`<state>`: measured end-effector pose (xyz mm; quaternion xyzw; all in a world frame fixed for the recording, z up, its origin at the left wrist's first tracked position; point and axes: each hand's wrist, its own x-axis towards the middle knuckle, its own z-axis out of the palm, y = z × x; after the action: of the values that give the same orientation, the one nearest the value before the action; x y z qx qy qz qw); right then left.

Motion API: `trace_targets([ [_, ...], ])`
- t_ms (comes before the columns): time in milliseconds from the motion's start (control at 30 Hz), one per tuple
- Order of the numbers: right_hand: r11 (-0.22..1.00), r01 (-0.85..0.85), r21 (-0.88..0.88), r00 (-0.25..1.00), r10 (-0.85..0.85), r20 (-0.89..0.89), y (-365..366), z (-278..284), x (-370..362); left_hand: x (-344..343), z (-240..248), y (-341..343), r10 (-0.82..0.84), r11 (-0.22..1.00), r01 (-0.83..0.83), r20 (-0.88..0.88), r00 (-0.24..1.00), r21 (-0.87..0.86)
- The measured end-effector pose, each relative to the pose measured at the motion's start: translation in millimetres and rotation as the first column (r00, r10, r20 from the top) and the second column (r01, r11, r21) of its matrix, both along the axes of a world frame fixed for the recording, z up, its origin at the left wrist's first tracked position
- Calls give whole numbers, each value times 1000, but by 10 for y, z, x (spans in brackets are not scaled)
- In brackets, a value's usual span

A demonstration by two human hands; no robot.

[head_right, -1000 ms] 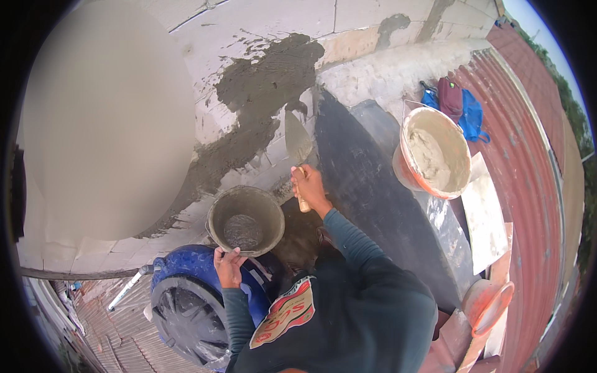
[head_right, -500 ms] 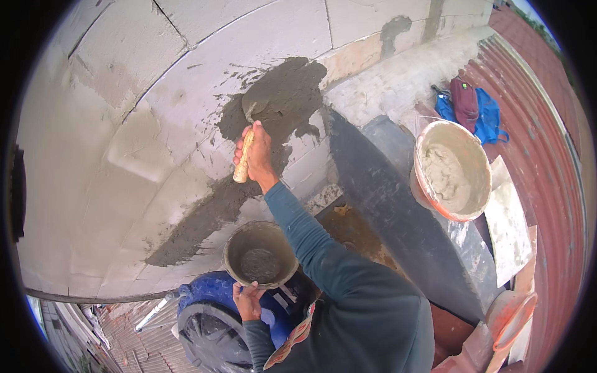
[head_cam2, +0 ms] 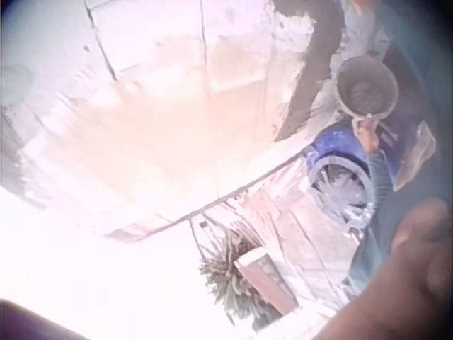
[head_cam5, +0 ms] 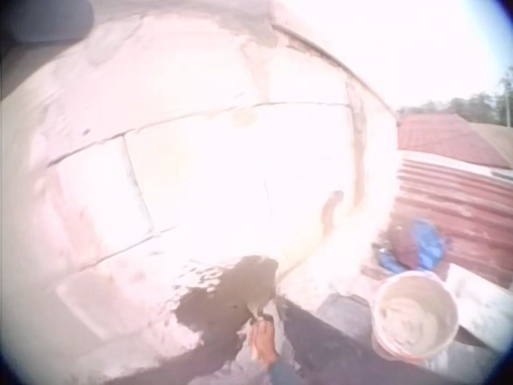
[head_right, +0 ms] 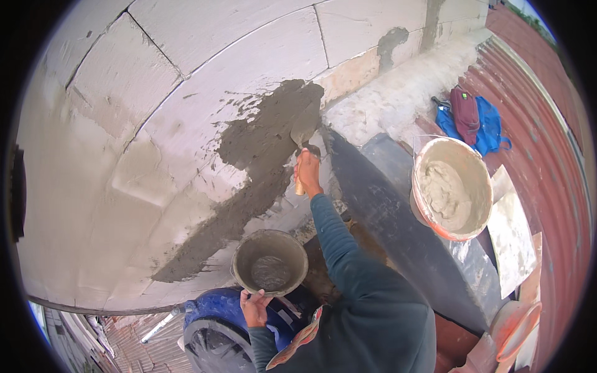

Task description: The person applies mortar to a brick wall using a trowel, scooping the material from a bucket and spreading it onto the joints between the blocks.

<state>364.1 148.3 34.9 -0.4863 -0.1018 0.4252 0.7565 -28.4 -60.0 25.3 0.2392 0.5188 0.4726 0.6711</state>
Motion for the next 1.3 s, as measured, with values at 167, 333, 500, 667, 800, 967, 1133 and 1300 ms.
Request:
trace_targets([
  [167, 952, -72, 299, 873, 205, -442, 75, 321, -915, -77, -32, 17, 17, 1000, -17, 5, 1000, 25],
  [333, 892, -271, 363, 938, 329, -108, 80, 1237, -1926, -72, 172, 165, 25, 997, -25, 3, 1000, 76],
  [500, 765, -629, 135, 765, 580, 281, -881, 1188, -1756, -192, 216, 216, 59, 987, -57, -11, 998, 148],
  [667, 159, -902, -402, 54, 964, 260, -1609, 698, -1017, -198, 234, 170, 62, 985, -55, -37, 997, 165],
  [800, 144, -506, -851, -434, 809, 395, -1554, 244, -1095, -142, 225, 7, 20, 987, -12, -49, 999, 160],
  [967, 301, -412, -860, -690, 513, 510, -1817, -214, -1617, -74, -14, -45, 7, 985, 5, -67, 998, 170],
  [1133, 339, -435, -834, -605, 576, 550, -1696, 172, -1651, -230, -101, -129, 67, 976, -39, -125, 990, 215],
  [1300, 353, -386, -852, -782, 365, 505, -1899, -182, -1792, -234, 78, -108, 87, 948, -15, -214, 973, 318],
])
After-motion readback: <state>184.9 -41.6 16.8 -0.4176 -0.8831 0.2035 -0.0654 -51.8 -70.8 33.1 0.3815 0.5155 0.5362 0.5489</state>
